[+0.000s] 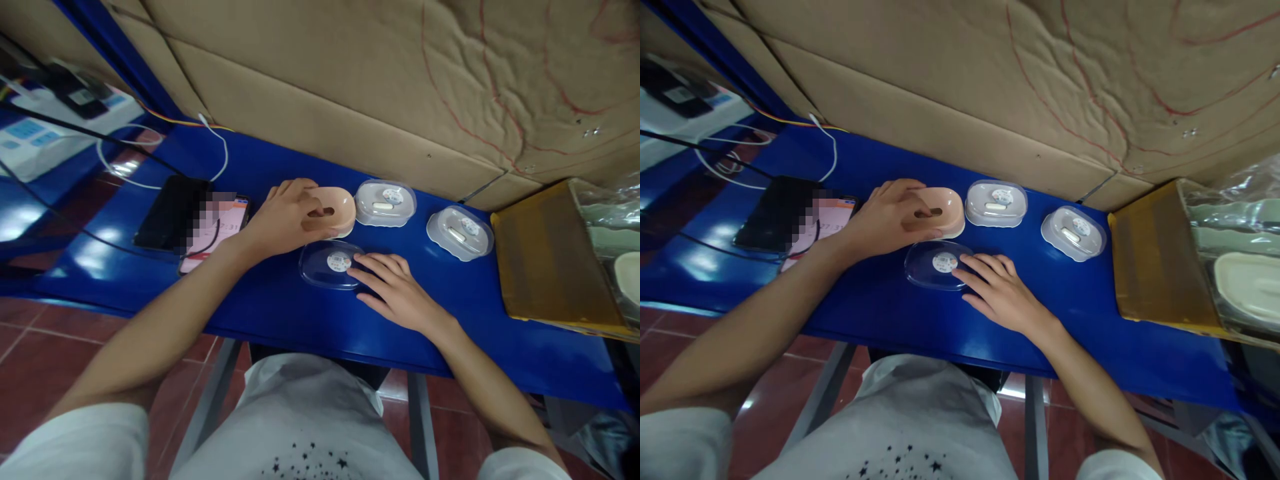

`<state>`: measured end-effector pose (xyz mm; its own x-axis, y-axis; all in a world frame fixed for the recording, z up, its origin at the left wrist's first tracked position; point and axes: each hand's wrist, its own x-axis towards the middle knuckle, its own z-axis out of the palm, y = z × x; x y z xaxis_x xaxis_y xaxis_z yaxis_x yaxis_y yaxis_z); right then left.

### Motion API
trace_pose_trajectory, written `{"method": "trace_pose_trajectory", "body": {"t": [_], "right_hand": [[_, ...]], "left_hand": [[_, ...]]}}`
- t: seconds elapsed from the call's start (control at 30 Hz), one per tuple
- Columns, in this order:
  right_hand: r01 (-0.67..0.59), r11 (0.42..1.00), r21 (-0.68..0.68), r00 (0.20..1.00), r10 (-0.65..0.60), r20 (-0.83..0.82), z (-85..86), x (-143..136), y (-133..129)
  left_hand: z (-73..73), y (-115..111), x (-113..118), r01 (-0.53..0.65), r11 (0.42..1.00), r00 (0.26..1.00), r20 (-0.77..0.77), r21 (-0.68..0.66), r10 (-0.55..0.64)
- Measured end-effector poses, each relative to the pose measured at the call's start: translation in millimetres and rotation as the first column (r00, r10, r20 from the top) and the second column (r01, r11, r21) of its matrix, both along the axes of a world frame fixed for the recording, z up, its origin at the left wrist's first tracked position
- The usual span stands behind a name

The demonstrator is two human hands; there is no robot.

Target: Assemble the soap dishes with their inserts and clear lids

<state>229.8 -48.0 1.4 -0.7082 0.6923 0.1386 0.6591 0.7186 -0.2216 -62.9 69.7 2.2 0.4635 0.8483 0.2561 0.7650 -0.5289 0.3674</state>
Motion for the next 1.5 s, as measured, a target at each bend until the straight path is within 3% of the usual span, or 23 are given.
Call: {"method": "trace_pose_trajectory", "body": {"t": [0.17, 0.3, 0.53, 0.7, 0.93, 1.2, 1.37, 1.5], "right_hand": [[-0.003, 1.000, 0.011, 1.000, 0.003, 0.007, 0.0, 0, 0], [-0.007, 1.000, 0.015, 1.000, 0.007, 0.006, -0.1, 0, 0], [0.011, 1.000, 0.028, 1.000, -0.010, -0.021, -4.4, 5, 3], [0.032, 0.999, 0.004, 0.999, -0.032, -0.013, -2.9, 4, 5], [0.056, 0.998, -0.042, 0.998, -0.056, -0.010, -5.4, 5, 8], [0.073, 0.995, -0.062, 0.997, -0.075, -0.029, -8.3, 6, 12], [0.113, 0.993, -0.031, 0.991, -0.115, -0.065, -9.0, 12, 17], [0.158, 0.987, 0.018, 0.984, -0.156, -0.086, -9.4, 19, 20]], "left_hand": [[7.6, -6, -1, 0.010, 1.000, 1.000, -0.001, 0.018, -0.010], [23.5, -22, -4, 0.054, 0.996, 0.999, 0.005, 0.077, -0.054], [47.5, -72, 3, 0.360, 0.931, 0.927, -0.092, -0.054, -0.363], [50.2, -92, 0, 0.368, 0.930, 0.916, -0.175, 0.004, -0.362], [44.3, -111, -9, 0.407, 0.899, 0.834, -0.335, -0.164, -0.439], [39.2, -111, -4, 0.390, 0.915, 0.832, -0.385, -0.105, -0.399], [38.8, -100, -2, 0.348, 0.936, 0.849, -0.403, -0.058, -0.341], [36.6, -86, -3, 0.382, 0.921, 0.858, -0.339, -0.078, -0.385]]}}
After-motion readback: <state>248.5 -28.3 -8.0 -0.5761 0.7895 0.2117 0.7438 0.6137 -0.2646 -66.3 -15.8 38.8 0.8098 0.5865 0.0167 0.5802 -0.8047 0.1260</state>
